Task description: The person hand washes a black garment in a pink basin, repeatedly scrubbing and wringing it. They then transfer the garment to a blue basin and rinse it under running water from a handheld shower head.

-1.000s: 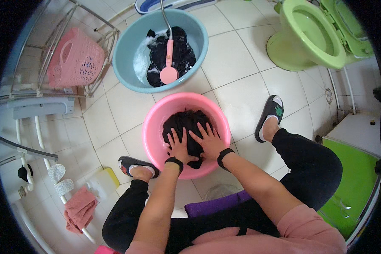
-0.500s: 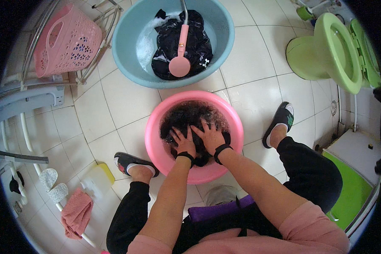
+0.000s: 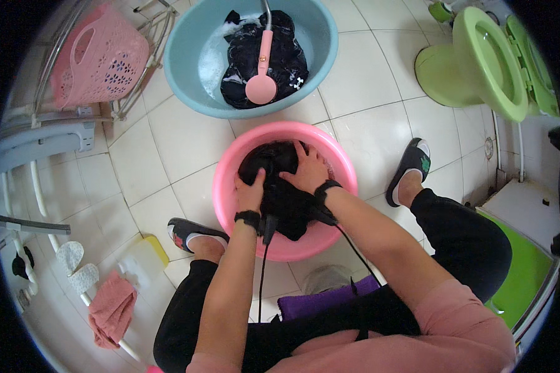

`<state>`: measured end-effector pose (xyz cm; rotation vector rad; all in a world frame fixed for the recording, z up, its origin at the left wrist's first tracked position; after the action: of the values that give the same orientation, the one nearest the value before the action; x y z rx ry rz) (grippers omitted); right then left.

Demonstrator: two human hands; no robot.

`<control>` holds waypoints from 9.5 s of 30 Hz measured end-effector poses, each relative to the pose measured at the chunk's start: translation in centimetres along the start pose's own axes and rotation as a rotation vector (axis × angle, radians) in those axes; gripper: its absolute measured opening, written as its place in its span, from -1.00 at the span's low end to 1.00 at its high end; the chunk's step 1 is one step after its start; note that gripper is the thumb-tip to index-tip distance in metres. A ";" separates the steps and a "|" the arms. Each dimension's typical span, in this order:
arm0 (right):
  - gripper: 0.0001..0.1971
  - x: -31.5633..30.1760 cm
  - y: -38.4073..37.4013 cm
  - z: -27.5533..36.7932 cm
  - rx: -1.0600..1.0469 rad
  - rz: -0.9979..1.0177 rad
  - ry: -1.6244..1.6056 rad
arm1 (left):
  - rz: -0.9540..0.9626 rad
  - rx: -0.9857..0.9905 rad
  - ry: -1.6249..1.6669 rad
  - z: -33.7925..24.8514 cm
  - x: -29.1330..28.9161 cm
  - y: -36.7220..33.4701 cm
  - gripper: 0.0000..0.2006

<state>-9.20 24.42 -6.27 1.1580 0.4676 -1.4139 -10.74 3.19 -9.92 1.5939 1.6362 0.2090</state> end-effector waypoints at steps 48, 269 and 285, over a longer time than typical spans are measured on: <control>-0.18 -5.3 3.4 -1.9 -0.168 0.241 -0.197 | 0.360 0.544 -0.539 -5.8 0.7 4.8 -0.05; -0.59 -28.2 10.3 3.3 -0.156 0.322 -0.678 | 0.327 0.628 -0.131 -22.6 -10.4 21.2 -0.65; -0.40 -29.0 11.4 8.2 -0.426 -0.046 -0.719 | 0.567 0.308 0.204 -25.0 -10.9 26.9 -0.74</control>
<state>-7.09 29.91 25.42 0.2587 0.2566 -1.5610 -7.98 8.73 27.91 2.3213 1.3692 0.4404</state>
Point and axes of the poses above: each hand's wrist, its own y-axis away from the middle knuckle, its own x-axis out of the palm, z = x × y, the point moved 4 cm from there along -y, towards the middle knuckle, and after that the axes turned 2 degrees about z, right-handed, at the moved point
